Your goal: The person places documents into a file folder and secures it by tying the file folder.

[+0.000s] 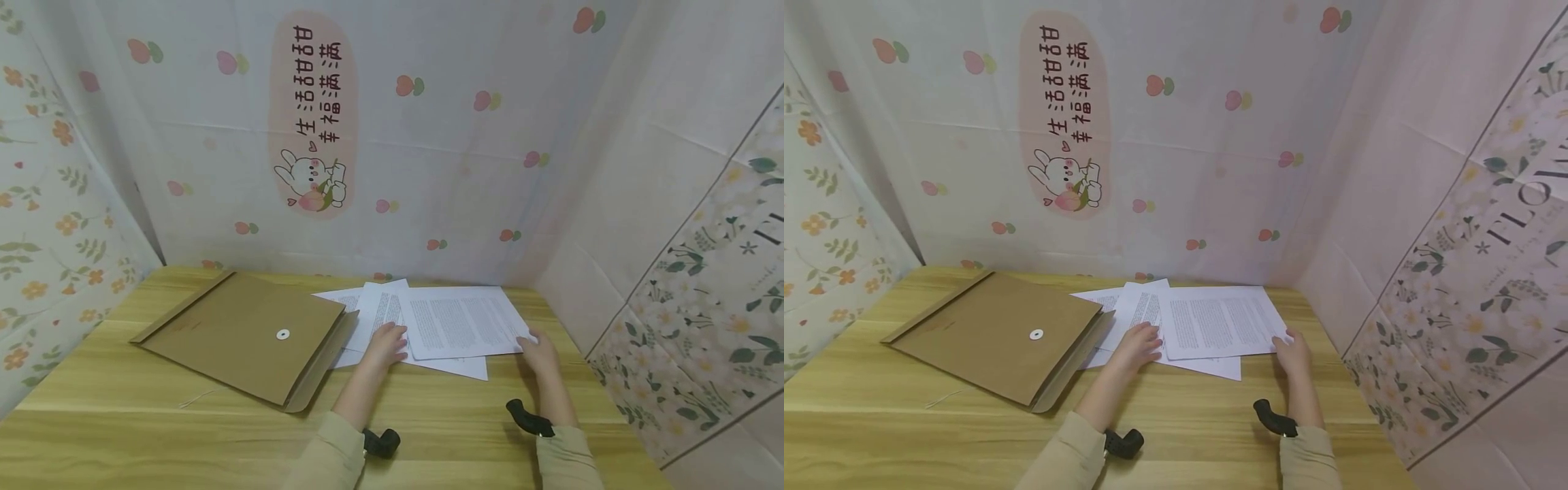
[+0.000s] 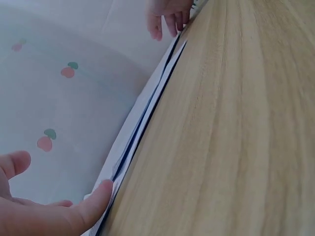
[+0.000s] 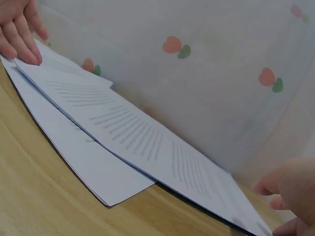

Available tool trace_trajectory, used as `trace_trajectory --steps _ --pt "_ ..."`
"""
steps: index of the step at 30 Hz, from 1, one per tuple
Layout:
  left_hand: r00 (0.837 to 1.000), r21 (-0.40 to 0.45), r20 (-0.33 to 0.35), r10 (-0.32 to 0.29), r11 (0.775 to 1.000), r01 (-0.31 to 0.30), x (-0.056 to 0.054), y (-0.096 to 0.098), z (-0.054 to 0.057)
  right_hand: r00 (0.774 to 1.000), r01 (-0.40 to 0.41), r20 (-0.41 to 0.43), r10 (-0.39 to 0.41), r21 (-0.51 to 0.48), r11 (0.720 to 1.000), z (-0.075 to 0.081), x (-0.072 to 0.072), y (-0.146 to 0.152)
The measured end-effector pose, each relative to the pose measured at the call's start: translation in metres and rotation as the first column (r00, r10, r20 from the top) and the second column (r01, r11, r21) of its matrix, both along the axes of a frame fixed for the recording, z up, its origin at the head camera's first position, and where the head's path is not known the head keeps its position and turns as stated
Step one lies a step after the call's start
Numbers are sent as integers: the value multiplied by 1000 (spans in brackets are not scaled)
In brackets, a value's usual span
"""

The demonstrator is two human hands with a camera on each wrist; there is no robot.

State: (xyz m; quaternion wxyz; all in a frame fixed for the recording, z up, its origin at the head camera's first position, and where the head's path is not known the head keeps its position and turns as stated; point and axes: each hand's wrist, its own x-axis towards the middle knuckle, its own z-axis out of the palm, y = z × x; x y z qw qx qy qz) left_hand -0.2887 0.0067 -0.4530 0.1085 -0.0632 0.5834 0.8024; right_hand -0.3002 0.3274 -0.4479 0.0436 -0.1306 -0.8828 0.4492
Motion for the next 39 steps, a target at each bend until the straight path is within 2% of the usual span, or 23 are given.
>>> trace_trajectory --steps 4,6,9,11,16,19,21,23,24,25,28,31,34,35,37,38,39 --pt "1000 66 12 -26 998 25 -1 -2 -2 1000 21 -7 -21 -30 999 0 1 0" --pt "999 66 7 -31 997 30 -1 -2 -3 999 47 -13 -48 -37 998 -1 1 -1" --pt "1000 22 -9 -22 1000 22 -1 -3 -6 993 110 -31 -112 -58 992 -1 2 -5" --pt "999 -47 -36 -7 999 6 -1 -3 -9 985 160 -51 -165 -93 983 -2 2 -7" --pt "995 -219 -101 3 975 -25 0 -2 -15 960 241 -92 -266 -222 945 -4 4 -12" --pt "995 -227 -95 -16 974 -6 1 -2 -17 948 264 -97 -303 -289 920 -5 3 -15" --pt "997 -192 -71 -32 981 18 2 -3 -17 941 281 -85 -327 -339 898 -5 2 -16" --pt "998 -146 -50 -45 989 37 2 -3 -17 937 286 -64 -344 -427 858 -5 0 -18" --pt "998 -121 -40 -48 992 43 2 -3 -16 936 282 -53 -348 -478 832 -4 0 -19" --pt "998 -97 -33 -50 994 46 3 -4 -16 935 274 -43 -352 -542 795 -4 0 -20" --pt "998 -39 -31 -61 997 60 3 -6 -15 937 234 -10 -350 -725 647 0 0 -24" --pt "996 32 -36 -75 997 77 4 -8 -13 947 184 14 -320 -841 509 5 2 -28" --pt "993 102 -68 -99 989 105 4 -11 -8 966 145 42 -254 -903 404 11 4 -34" --pt "991 118 -80 -108 986 117 4 -11 -6 973 135 49 -227 -915 380 14 4 -36" --pt "986 131 -108 -131 981 144 4 -12 -1 983 116 56 -177 -930 350 18 4 -41" --pt "982 129 -123 -145 979 160 5 -12 2 984 109 54 -167 -934 341 20 4 -44" --pt "977 123 -141 -159 977 176 6 -12 5 987 103 52 -154 -933 344 22 5 -48"
